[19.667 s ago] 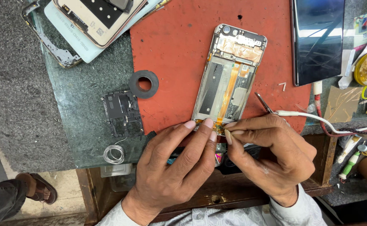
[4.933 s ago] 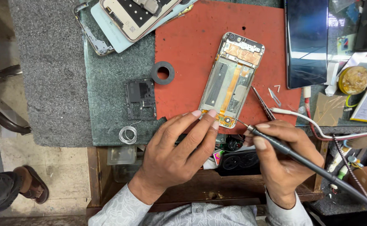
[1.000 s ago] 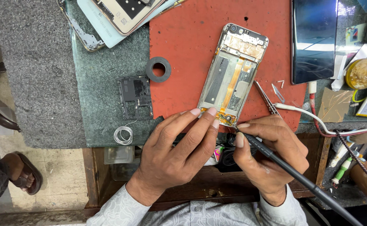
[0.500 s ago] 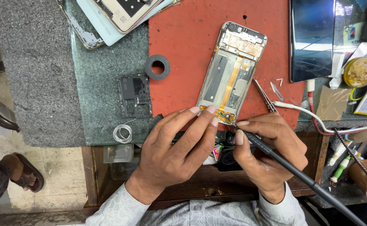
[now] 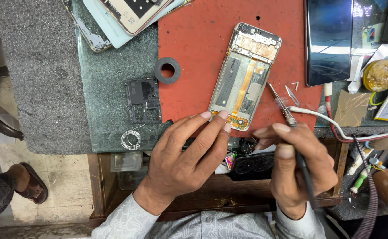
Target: The person uses a soldering iron and tweezers to work on a disassembled smartphone motherboard. They apply solder to small components, reposition the phone, and handle a ribbon cable and other parts on the workbench.
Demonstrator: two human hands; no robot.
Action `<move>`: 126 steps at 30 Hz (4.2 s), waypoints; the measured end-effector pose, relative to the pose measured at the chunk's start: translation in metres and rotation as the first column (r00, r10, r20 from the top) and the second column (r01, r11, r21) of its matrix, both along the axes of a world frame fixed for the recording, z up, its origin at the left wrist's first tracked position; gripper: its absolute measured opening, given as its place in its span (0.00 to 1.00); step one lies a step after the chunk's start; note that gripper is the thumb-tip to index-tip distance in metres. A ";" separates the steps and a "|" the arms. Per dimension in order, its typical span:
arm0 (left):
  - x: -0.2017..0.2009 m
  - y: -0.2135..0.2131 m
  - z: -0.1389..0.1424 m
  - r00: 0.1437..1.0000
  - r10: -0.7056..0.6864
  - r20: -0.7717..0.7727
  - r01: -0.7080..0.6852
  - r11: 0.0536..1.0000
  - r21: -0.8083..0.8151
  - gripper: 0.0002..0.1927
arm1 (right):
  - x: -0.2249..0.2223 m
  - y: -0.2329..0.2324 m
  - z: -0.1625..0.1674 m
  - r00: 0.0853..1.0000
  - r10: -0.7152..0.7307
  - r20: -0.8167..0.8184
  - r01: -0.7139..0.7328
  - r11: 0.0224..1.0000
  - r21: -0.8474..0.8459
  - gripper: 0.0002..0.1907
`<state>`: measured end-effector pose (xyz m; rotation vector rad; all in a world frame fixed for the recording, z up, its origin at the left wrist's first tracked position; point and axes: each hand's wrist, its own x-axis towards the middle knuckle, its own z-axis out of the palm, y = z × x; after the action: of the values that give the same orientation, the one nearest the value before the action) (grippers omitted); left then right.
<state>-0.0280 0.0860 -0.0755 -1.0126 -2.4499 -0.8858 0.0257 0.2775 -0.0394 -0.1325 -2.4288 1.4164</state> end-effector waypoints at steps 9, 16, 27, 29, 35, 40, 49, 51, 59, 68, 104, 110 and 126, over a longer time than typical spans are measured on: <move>0.002 0.002 -0.001 1.000 0.010 0.003 -0.010 1.000 -0.007 0.08 | -0.018 -0.012 0.007 0.989 0.127 -0.082 -0.078 0.894 0.441 0.17; 0.002 0.001 0.001 1.000 0.011 0.004 -0.011 1.000 -0.008 0.08 | -0.024 -0.010 0.009 0.990 0.100 -0.097 -0.050 0.905 0.423 0.16; 0.002 0.000 0.001 1.000 0.016 0.014 -0.016 1.000 -0.014 0.08 | -0.029 -0.007 0.006 0.993 0.112 -0.048 -0.082 0.902 0.424 0.15; 0.003 0.000 0.000 1.000 0.017 0.019 -0.017 1.000 -0.014 0.08 | -0.031 -0.007 0.008 0.991 0.123 -0.044 -0.093 0.900 0.426 0.15; 0.004 0.000 -0.001 1.000 0.019 0.024 -0.019 1.000 -0.019 0.07 | -0.038 -0.009 0.013 0.989 0.141 -0.039 -0.112 0.902 0.416 0.15; 0.005 0.002 -0.002 0.999 0.021 0.034 -0.021 1.000 -0.014 0.07 | -0.039 -0.008 0.013 0.989 0.143 -0.042 -0.110 0.893 0.437 0.14; 0.005 0.002 -0.002 0.999 0.021 0.029 -0.020 0.999 -0.032 0.11 | -0.037 -0.008 0.009 0.992 0.119 -0.044 -0.088 0.895 0.437 0.13; 0.005 0.002 -0.002 0.999 0.032 0.024 -0.031 0.999 -0.041 0.11 | -0.038 -0.008 0.010 0.992 0.119 -0.043 -0.088 0.895 0.437 0.13; 0.006 0.005 0.001 0.999 0.047 0.014 -0.045 0.995 -0.086 0.12 | -0.039 -0.008 0.010 0.991 0.126 -0.043 -0.094 0.893 0.441 0.14; 0.004 0.004 0.004 0.999 0.043 0.001 -0.042 0.991 -0.125 0.11 | -0.023 -0.002 0.004 0.994 0.036 -0.107 -0.011 0.974 0.227 0.11; 0.004 0.004 0.000 0.998 0.040 0.042 -0.035 0.994 -0.104 0.11 | -0.016 0.013 -0.005 0.998 0.057 0.041 -0.060 0.996 0.062 0.06; 0.004 0.004 0.000 0.998 0.040 0.043 -0.035 0.994 -0.102 0.11 | -0.020 0.012 -0.002 0.997 0.064 0.050 -0.068 0.995 0.078 0.07; 0.004 0.004 0.000 0.998 0.044 0.046 -0.039 0.994 -0.103 0.11 | -0.019 0.013 -0.004 0.995 0.094 0.035 -0.097 0.991 0.097 0.07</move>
<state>-0.0239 0.0904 -0.0755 -0.9815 -2.5699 -0.7880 0.0064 0.2901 -0.0438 -0.0150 -2.5557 1.3397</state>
